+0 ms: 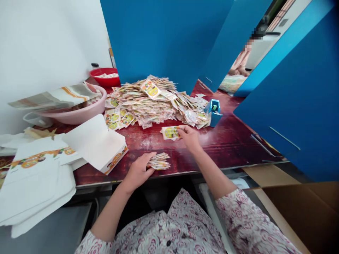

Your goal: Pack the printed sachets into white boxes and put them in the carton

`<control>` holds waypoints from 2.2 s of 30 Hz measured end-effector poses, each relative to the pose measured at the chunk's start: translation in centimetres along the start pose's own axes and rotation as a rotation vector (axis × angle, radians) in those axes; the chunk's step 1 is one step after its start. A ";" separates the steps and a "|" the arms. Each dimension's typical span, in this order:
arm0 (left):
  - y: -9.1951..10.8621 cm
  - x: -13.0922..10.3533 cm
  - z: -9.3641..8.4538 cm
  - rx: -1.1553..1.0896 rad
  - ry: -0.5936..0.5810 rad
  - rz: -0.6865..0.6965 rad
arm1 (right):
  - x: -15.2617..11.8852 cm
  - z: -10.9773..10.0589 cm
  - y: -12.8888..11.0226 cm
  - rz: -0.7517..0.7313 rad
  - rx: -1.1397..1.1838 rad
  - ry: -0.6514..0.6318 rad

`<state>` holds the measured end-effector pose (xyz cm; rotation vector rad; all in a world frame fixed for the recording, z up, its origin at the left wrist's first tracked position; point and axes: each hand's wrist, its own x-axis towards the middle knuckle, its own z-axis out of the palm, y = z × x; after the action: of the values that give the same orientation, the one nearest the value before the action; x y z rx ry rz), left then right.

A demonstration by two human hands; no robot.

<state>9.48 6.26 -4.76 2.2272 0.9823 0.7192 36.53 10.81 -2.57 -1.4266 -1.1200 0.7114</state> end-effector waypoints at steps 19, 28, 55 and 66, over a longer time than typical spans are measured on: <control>-0.3 0.5 -0.2 -0.044 -0.008 0.038 | -3.7 1.6 -1.1 -0.063 -0.026 -0.668; 0.4 0.3 -0.3 -0.061 -0.008 -0.003 | 4.9 -4.3 1.7 0.047 -0.941 0.137; 0.1 0.3 -0.3 -0.035 -0.011 0.011 | 1.2 -2.0 3.9 -0.253 -0.555 -0.243; 0.3 0.2 -0.5 -0.054 -0.027 0.007 | 1.9 0.8 3.5 -0.437 -0.561 -0.395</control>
<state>9.42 6.43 -4.23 2.1887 0.9322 0.7090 37.33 13.11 -5.78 -1.4439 -1.9834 0.3792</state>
